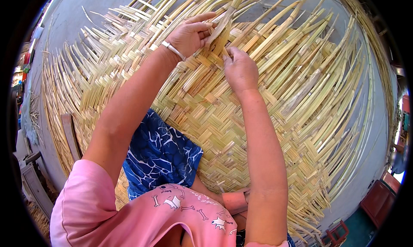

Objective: The person sits on the floor and weaves a large circular mat or basket base using dried palm leaves. They interlace the leaves by hand, periodically adjusting the structure and adding new strands to continue the pattern.

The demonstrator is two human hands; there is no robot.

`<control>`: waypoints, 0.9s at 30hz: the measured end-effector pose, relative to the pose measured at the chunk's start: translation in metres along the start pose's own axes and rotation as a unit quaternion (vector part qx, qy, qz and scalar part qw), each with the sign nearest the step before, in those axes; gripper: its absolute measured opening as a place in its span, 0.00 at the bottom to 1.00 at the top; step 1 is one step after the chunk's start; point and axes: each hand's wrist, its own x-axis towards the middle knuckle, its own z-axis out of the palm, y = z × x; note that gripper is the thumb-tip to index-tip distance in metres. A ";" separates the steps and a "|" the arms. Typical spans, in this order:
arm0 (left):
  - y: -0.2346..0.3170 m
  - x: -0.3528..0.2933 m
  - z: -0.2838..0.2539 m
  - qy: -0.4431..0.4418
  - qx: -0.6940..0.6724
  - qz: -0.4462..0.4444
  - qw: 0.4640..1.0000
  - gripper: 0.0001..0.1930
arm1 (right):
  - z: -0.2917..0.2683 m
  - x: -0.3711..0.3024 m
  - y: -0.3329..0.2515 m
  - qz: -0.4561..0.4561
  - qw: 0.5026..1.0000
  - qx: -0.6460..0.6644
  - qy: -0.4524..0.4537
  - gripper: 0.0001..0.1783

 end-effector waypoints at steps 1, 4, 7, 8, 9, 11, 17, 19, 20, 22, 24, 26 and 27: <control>-0.004 -0.003 -0.001 0.025 -0.044 0.015 0.999 0.16 | -0.002 0.000 -0.001 0.032 0.999 0.016 -0.023 0.12; -0.004 -0.009 -0.014 0.102 -0.219 0.047 0.969 0.13 | -0.001 -0.002 0.000 0.034 0.999 0.022 0.010 0.12; 0.009 -0.015 -0.023 0.134 -0.258 0.061 0.955 0.13 | 0.001 -0.004 -0.003 0.025 0.999 0.012 0.029 0.12; 0.013 -0.017 -0.022 0.149 -0.264 0.069 0.950 0.13 | 0.003 -0.004 -0.001 0.021 0.999 0.015 0.040 0.11; 0.018 -0.020 -0.023 0.135 -0.243 0.067 0.958 0.13 | 0.007 -0.004 0.004 0.017 0.998 0.018 0.050 0.11; 0.026 -0.026 -0.019 0.083 -0.200 0.099 0.971 0.11 | 0.012 -0.004 0.010 -0.001 0.997 0.008 0.081 0.10; 0.062 -0.034 -0.016 0.006 -0.199 0.194 0.961 0.08 | 0.020 -0.015 -0.004 -0.059 0.980 -0.111 0.154 0.09; 0.068 -0.036 -0.022 0.053 -0.174 0.230 0.956 0.08 | 0.024 -0.019 -0.004 -0.075 0.974 -0.145 0.157 0.09; 0.070 -0.036 -0.023 0.076 -0.161 0.247 0.953 0.08 | 0.024 -0.020 -0.003 -0.090 0.972 -0.158 0.151 0.09; 0.058 -0.029 -0.026 0.193 -0.104 0.245 0.944 0.05 | 0.022 -0.019 -0.002 -0.122 0.965 -0.185 0.138 0.10; 0.047 -0.024 -0.020 0.276 -0.035 0.236 0.931 0.04 | 0.015 -0.013 -0.003 -0.148 0.961 -0.210 0.100 0.10; 0.039 -0.018 -0.015 0.314 -0.053 0.219 0.922 0.06 | 0.008 -0.008 -0.012 -0.185 0.954 -0.219 0.089 0.11; 0.038 -0.015 -0.015 0.324 -0.065 0.191 0.924 0.07 | 0.004 -0.004 -0.019 -0.210 0.949 -0.216 0.095 0.12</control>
